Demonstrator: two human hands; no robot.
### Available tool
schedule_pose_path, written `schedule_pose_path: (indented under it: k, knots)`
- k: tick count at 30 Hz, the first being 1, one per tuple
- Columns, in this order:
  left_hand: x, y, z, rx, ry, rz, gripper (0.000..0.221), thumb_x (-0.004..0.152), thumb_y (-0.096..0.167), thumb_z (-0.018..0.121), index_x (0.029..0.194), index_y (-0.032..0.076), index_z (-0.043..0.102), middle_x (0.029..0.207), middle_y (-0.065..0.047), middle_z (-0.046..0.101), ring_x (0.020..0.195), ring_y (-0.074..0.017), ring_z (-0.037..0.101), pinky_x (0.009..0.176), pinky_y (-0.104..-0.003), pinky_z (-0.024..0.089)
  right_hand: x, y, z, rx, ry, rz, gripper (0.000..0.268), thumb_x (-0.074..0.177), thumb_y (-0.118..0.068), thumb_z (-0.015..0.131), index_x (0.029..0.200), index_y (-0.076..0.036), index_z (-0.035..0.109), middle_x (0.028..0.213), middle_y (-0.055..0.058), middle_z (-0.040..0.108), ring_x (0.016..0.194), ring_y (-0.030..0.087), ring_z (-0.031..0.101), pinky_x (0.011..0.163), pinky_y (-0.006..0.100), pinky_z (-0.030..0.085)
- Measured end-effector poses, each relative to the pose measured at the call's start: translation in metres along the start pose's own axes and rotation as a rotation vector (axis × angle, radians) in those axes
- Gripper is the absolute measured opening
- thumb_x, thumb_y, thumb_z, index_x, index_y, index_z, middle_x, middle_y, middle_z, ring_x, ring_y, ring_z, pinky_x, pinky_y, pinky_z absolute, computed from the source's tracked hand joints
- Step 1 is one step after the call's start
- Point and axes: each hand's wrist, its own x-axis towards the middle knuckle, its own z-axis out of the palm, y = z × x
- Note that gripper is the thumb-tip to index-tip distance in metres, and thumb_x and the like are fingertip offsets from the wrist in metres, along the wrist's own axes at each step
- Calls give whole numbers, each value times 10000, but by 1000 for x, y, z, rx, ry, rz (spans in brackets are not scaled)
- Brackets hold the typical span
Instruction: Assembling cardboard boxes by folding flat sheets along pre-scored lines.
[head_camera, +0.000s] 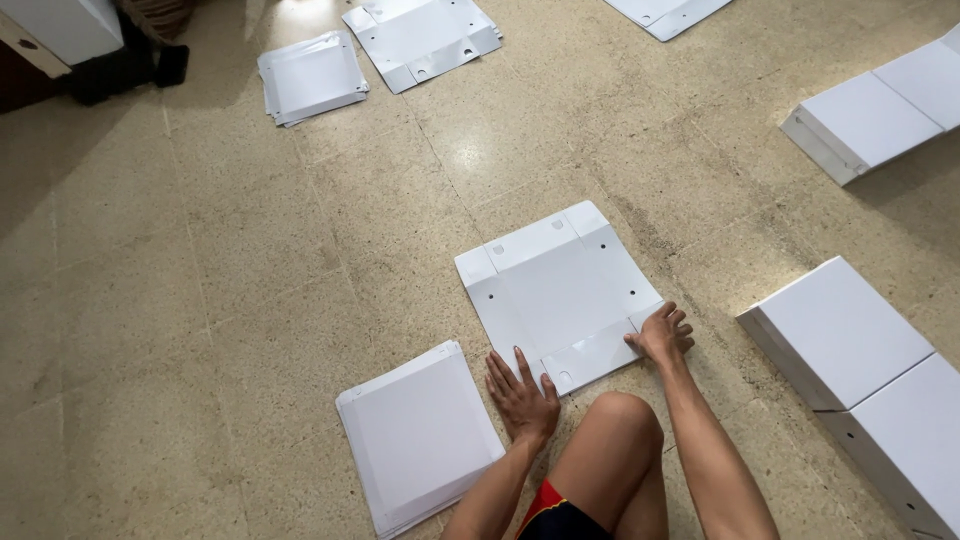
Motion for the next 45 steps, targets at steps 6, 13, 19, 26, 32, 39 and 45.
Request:
schedule_pose_path:
  k: [6, 13, 19, 26, 32, 39, 45]
  knots:
    - [0, -1, 3, 1, -10, -6, 791, 899, 483, 390, 1581, 121, 213, 1641, -282, 84, 1536, -393, 75, 1215, -511, 98, 7, 2, 4, -21, 36, -37, 1050, 668, -489, 926, 1375, -46, 289, 1391, 247, 407, 1205, 421, 494, 962, 533, 459]
    - [3, -1, -1, 31, -3, -5, 801, 904, 499, 386, 1587, 123, 199, 1640, -285, 84, 1534, -395, 82, 1208, -509, 120, 9, 3, -10, 18, 11, -35, 1113, 652, -465, 946, 1410, 1, 276, 1400, 266, 400, 1245, 457, 459, 956, 553, 461]
    - [0, -1, -3, 60, 23, -7, 806, 897, 502, 372, 1587, 128, 191, 1645, -279, 76, 1540, -389, 70, 1218, -502, 96, 6, 2, -21, 106, -68, 14, 1037, 715, -403, 922, 1419, -13, 269, 1466, 262, 346, 1266, 426, 420, 980, 548, 455]
    - [2, -2, -3, 74, 33, 4, 814, 894, 514, 363, 1585, 122, 187, 1641, -286, 81, 1539, -393, 76, 1229, -504, 84, 13, -2, -13, 16, 38, -18, 1012, 695, -388, 929, 1394, -30, 290, 1411, 284, 387, 1256, 437, 439, 977, 561, 427]
    - [3, -2, -5, 80, 39, 0, 813, 893, 504, 365, 1585, 116, 190, 1642, -285, 91, 1539, -394, 88, 1222, -504, 110, 1, -12, -28, -99, -21, -1, 1019, 714, -388, 894, 1418, -10, 262, 1390, 261, 413, 1227, 385, 470, 935, 528, 474]
    - [3, -2, -5, 70, 39, 0, 814, 890, 510, 365, 1584, 121, 192, 1646, -278, 84, 1542, -393, 75, 1222, -509, 101, -5, -22, -26, -73, -20, 57, 1008, 717, -336, 928, 1393, -11, 255, 1346, 232, 405, 1156, 360, 479, 835, 485, 542]
    - [3, -3, -3, 81, 49, -2, 819, 888, 510, 366, 1585, 119, 189, 1645, -278, 90, 1541, -394, 84, 1229, -508, 98, -12, -23, -40, -6, -28, 111, 978, 656, -220, 944, 1344, -28, 276, 1382, 218, 388, 1217, 348, 441, 867, 499, 516]
